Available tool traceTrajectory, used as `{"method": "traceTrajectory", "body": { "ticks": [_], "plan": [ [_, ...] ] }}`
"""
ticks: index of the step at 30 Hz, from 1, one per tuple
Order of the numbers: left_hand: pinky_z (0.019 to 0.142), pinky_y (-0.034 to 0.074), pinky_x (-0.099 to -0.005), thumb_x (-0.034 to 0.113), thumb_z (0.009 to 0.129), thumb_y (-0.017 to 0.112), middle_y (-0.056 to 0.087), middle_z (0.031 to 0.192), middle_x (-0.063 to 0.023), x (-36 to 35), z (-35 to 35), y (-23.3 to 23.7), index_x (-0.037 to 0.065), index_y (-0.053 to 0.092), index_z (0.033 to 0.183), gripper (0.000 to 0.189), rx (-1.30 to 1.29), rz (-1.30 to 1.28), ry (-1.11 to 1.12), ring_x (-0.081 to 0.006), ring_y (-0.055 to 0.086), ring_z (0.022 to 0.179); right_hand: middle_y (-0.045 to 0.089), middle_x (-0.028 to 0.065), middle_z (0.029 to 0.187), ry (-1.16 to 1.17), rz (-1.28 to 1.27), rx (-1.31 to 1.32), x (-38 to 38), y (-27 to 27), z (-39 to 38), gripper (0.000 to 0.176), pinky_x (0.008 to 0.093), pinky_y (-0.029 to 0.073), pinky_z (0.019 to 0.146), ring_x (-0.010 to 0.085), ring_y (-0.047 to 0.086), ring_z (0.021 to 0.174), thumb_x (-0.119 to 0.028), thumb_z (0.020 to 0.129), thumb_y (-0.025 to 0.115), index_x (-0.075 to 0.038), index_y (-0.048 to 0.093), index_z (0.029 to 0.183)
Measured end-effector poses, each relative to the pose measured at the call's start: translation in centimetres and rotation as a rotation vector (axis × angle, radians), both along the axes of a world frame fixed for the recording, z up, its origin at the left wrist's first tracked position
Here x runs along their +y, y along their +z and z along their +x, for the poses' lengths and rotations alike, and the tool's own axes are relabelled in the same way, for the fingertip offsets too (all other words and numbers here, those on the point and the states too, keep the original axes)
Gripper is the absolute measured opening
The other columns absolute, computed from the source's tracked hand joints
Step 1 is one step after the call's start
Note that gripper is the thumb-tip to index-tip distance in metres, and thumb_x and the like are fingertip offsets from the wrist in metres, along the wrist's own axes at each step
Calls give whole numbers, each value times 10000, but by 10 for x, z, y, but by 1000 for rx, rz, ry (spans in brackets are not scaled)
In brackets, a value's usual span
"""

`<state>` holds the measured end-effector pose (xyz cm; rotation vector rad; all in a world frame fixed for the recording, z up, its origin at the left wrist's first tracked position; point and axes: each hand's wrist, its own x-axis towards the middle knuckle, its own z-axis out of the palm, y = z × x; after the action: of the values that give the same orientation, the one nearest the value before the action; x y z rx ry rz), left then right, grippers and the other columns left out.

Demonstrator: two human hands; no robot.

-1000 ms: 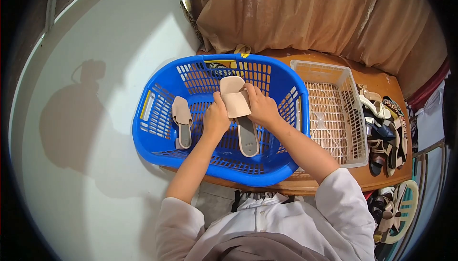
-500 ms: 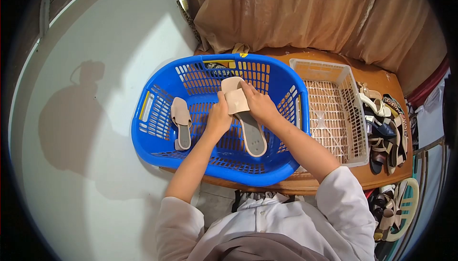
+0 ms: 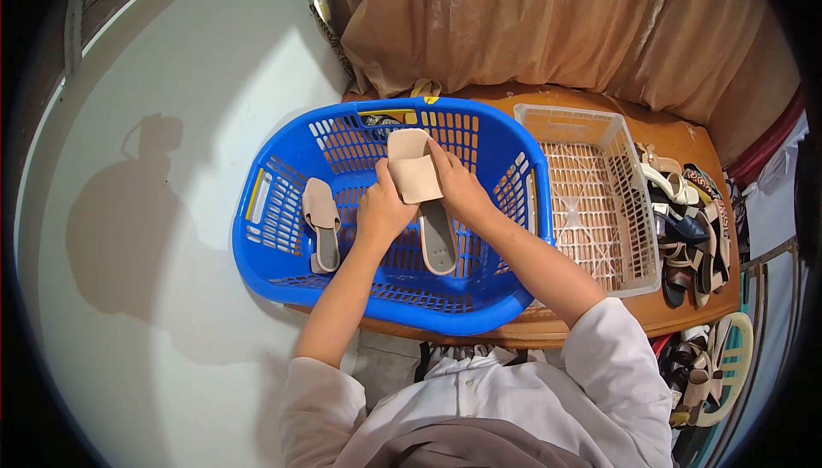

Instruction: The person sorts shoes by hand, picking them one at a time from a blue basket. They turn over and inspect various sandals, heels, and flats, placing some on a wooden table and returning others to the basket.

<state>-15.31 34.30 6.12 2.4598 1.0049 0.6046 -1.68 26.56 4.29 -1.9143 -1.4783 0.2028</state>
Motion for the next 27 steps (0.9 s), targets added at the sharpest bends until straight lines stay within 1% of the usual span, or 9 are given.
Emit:
{"method": "traceTrajectory", "body": {
  "ticks": [1, 4, 7, 10, 13, 16, 19, 22, 27],
  "plan": [
    [656, 474, -508, 229, 775, 614, 594, 825, -316, -1, -1, 1, -24, 250, 1222, 630, 31, 31, 18, -460, 583, 795, 431, 267, 1208, 5, -5, 11, 0, 3, -2, 738, 467, 469, 808, 435, 513, 1019, 9, 723, 552, -24, 194, 1368],
    [669, 467, -524, 192, 788, 580, 588, 806, -322, -5, 1, 4, -28, 215, 1233, 616, 92, -18, 39, -469, 579, 770, 405, 254, 1187, 27, 64, -48, -2, 4, -3, 686, 473, 493, 717, 444, 568, 860, 3, 748, 492, -7, 175, 1356],
    [703, 452, -536, 146, 819, 507, 582, 824, -330, 2, 3, -10, -8, 184, 1251, 561, -41, -49, -12, -476, 570, 790, 399, 230, 1187, -20, 85, -59, 0, 0, -9, 687, 472, 494, 695, 441, 562, 857, -3, 754, 487, -25, 170, 1363],
    [726, 429, -543, 97, 840, 432, 573, 858, -341, 6, 5, -19, 16, 171, 1264, 504, -18, -174, -20, -481, 558, 827, 380, 272, 1234, -11, -69, 58, 1, 5, -7, 693, 477, 470, 801, 458, 503, 1011, 12, 765, 481, -40, 163, 1379],
    [740, 422, -526, 149, 881, 406, 569, 894, -344, 8, 6, -20, 31, 185, 1272, 465, -63, -323, -25, -478, 552, 871, 391, 272, 1227, 3, -19, 93, -1, 10, -5, 652, 464, 437, 861, 450, 481, 1047, 6, 781, 455, -32, 186, 1374],
    [735, 429, -503, 230, 905, 410, 574, 901, -339, 5, 9, -15, 9, 216, 1265, 465, -226, -398, -15, -471, 558, 879, 404, 273, 1216, 35, 121, 191, 4, -4, 5, 616, 447, 383, 931, 432, 445, 1100, 2, 801, 450, -28, 211, 1368],
    [736, 438, -486, 290, 914, 413, 576, 907, -338, 9, 8, -19, -16, 249, 1251, 484, -192, -321, 59, -463, 561, 890, 415, 269, 1212, 99, 172, 314, 10, -11, 11, 635, 420, 348, 965, 404, 420, 1140, -5, 797, 511, -40, 229, 1365],
    [727, 443, -487, 259, 906, 429, 579, 893, -334, 21, 5, -34, -34, 260, 1236, 473, -167, -276, -9, -461, 565, 880, 423, 251, 1209, 112, 76, 274, 9, -8, 9, 706, 417, 354, 960, 408, 431, 1127, -36, 776, 588, -61, 214, 1374],
    [703, 454, -478, 233, 891, 457, 598, 875, -300, 19, 3, -32, -14, 314, 1186, 410, -171, -280, -65, -439, 584, 856, 400, 269, 1180, 203, 176, 248, 5, -4, 6, 740, 434, 354, 963, 424, 381, 1133, -81, 732, 639, -73, 219, 1342]
  ]
}}
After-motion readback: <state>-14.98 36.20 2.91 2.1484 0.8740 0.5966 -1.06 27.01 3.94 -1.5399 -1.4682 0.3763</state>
